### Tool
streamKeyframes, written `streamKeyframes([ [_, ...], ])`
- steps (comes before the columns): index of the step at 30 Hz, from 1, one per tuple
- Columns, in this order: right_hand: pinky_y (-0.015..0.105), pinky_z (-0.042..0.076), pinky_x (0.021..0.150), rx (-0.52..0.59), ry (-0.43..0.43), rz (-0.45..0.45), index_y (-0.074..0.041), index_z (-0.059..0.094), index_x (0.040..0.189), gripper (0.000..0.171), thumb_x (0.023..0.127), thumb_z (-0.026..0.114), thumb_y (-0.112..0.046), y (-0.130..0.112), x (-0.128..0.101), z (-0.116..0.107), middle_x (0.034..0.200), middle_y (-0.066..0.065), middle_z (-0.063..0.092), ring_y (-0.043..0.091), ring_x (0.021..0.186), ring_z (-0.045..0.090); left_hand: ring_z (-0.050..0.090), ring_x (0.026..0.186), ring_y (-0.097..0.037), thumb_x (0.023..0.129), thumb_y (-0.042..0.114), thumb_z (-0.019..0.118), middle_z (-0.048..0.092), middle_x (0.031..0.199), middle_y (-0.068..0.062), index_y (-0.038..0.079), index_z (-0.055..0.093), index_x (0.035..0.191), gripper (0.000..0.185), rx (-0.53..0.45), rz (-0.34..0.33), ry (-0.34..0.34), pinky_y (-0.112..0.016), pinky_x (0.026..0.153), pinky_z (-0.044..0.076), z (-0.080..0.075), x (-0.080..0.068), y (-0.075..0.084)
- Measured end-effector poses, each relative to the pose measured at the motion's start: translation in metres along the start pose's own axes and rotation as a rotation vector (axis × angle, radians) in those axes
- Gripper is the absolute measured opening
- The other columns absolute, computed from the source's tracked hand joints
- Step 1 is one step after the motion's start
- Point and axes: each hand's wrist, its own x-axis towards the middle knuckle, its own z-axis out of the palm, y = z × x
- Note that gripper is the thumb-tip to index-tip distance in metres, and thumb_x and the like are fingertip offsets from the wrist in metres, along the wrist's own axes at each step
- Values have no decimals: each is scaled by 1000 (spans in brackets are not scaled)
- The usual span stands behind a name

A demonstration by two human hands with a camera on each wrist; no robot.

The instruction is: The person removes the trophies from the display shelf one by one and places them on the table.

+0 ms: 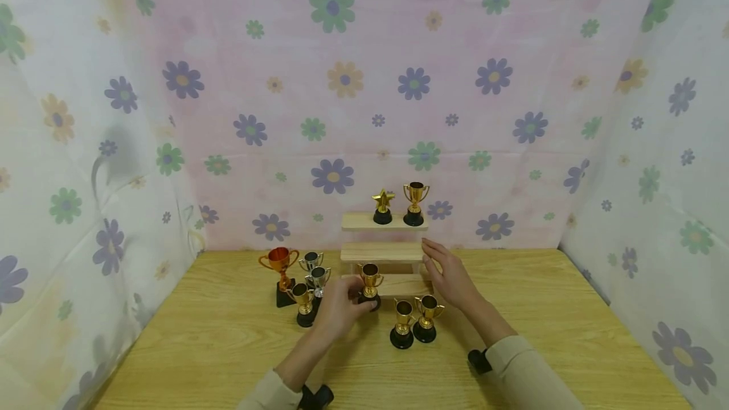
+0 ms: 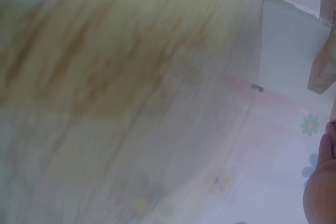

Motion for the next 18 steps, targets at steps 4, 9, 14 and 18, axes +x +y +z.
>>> streamKeyframes([
  [4, 58, 42, 109, -5, 1, -7, 12, 55, 139, 41, 108, 51, -14, 0, 0, 0, 150, 25, 50, 43, 137, 49, 53, 70, -20, 77, 9, 89, 61, 75, -5, 7, 72, 86, 19, -11, 15, -1, -24, 60, 41, 1, -5, 1],
  [9, 57, 41, 109, -10, 7, -8, 12, 55, 139, 40, 108, 52, -13, 0, 0, 0, 150, 23, 50, 43, 137, 48, 49, 66, -14, 78, 8, 88, 61, 73, -5, 6, 72, 88, 19, -45, -7, -53, -23, 58, 40, 4, -10, 3],
  [14, 57, 41, 110, -7, 4, -5, 11, 55, 139, 40, 108, 51, -14, 0, 0, 0, 151, 22, 50, 42, 138, 48, 49, 68, -12, 79, 8, 88, 62, 77, -3, 5, 74, 93, 20, -42, -56, -92, -24, 58, 41, 6, -15, 3],
  [18, 56, 42, 109, -2, 3, -4, 11, 56, 139, 40, 109, 51, -15, 0, 0, 0, 150, 22, 51, 42, 137, 49, 51, 69, -11, 78, 9, 89, 63, 78, -1, 5, 75, 94, 21, -15, -67, -102, -24, 60, 43, 9, -17, 2],
])
